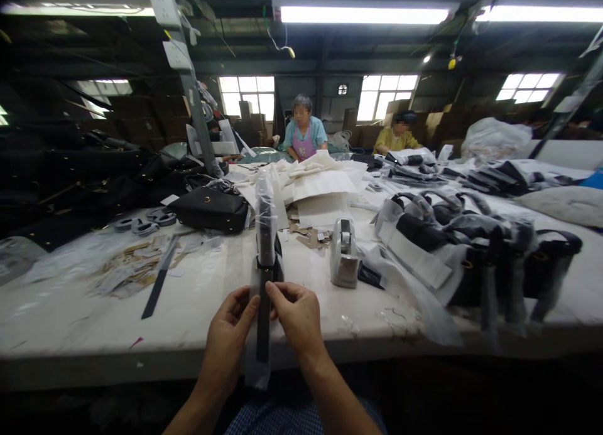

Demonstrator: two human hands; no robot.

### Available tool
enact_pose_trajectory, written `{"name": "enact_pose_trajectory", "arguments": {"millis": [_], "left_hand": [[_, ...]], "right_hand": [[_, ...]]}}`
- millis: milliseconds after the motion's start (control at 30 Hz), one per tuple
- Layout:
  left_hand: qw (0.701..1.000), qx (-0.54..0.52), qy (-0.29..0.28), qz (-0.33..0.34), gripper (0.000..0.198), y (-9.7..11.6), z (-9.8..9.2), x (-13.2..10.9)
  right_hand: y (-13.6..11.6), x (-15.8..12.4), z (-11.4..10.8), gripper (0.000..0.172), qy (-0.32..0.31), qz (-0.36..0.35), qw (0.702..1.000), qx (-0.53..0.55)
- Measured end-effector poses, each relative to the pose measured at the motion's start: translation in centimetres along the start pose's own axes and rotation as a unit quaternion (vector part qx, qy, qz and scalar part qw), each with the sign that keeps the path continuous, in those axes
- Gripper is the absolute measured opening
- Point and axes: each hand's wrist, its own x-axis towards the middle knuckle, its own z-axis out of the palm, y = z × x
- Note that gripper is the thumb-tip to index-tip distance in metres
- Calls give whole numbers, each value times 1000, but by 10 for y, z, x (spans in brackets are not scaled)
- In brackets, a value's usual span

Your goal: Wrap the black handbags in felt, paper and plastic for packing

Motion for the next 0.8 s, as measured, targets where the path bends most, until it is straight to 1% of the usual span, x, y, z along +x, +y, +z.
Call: {"name": "enact_pose_trajectory", "arguments": {"millis": [67, 200, 367, 500, 633, 733, 800], "left_hand": [[1000, 7, -15, -9, 35, 1, -2, -1], [1000, 0, -1, -17, 30, 5, -6, 5], [999, -17, 23, -13, 33, 3, -6, 9], [999, -13, 45, -3, 34, 3, -4, 7], [997, 15, 73, 18, 33, 4, -6, 7], [997, 25, 77, 21, 35, 1, -7, 8], [997, 21, 72, 18, 38, -1, -6, 8]], "right_hand": [[-3, 0, 3, 37, -11, 4, 1000, -4], [-9, 0, 6, 31, -29, -37, 996, -71], [-8, 0, 13, 28, -3, -58, 992, -110], [-4, -1, 19, 31, 20, -66, 992, -105], [-2, 2, 22, 34, 14, -51, 996, -70], [-3, 4, 24, 41, 2, -51, 997, -64], [-4, 4, 26, 44, 7, -49, 996, -70]]}}
